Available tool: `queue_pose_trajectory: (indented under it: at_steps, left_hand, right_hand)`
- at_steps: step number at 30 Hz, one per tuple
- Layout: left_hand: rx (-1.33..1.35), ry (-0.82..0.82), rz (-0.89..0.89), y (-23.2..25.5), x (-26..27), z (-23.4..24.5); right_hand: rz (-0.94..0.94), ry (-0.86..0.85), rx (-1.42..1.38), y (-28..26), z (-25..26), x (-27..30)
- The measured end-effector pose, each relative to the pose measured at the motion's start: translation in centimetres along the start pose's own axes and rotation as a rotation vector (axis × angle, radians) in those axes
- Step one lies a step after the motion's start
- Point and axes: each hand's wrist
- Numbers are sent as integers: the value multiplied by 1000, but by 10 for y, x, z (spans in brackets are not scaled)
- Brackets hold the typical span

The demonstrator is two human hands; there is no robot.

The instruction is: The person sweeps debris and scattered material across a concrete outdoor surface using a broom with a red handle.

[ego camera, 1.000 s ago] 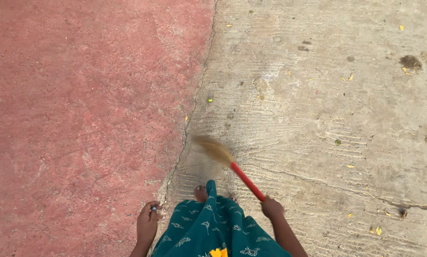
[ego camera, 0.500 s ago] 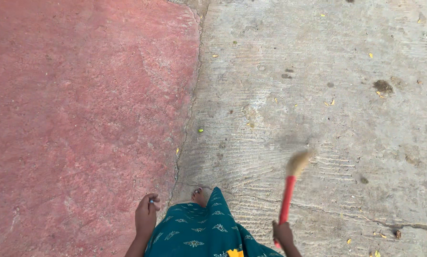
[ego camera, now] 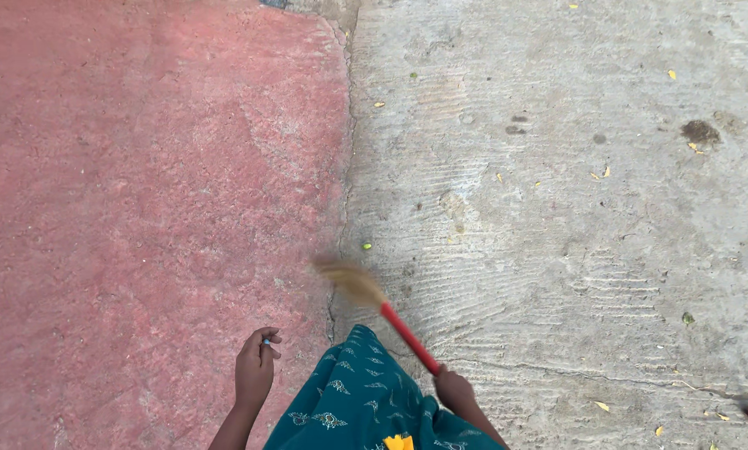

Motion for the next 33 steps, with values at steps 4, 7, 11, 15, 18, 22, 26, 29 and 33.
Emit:
queue_pose_trajectory:
  at_steps: [4, 7, 11, 15, 18, 22, 26, 29, 33]
  left_hand:
    - [-38, 4, 88, -5, -10, 18]
    - [-65, 41, 111, -13, -10, 26]
    - [-60, 31, 167, -20, -13, 28]
    - [-30, 38, 145, -21, -19, 18]
    - [-20, 27, 163, -15, -31, 10]
    - [-53, 18, 202, -6, -52, 9]
    - [-129, -6, 237, 6, -80, 10]
    - [-172, -54, 221, 11, -117, 9]
    - [-181, -67, 197, 25, -162, -4]
  right_hand:
    - [-385, 97, -320, 57, 1, -13]
    - [-586, 123, -567, 78, 24, -24]
    - [-548, 318, -704, 58, 61, -34]
    - [-329, 379, -482, 12, 66, -41]
    - [-185, 142, -294, -17, 68, -48]
    - [-7, 26, 204, -40, 83, -73]
    - [-151, -36, 146, -14, 99, -92]
    - [-421, -44, -85, 39, 101, -108]
    - [-681, 67, -422, 99, 116, -146]
Point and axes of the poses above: each hand's wrist, its own x-axis away from the middle knuckle, its own z-axis out of the back of the hand, y = z × x, and after that the axes turned 7 degrees about -z, right-handed
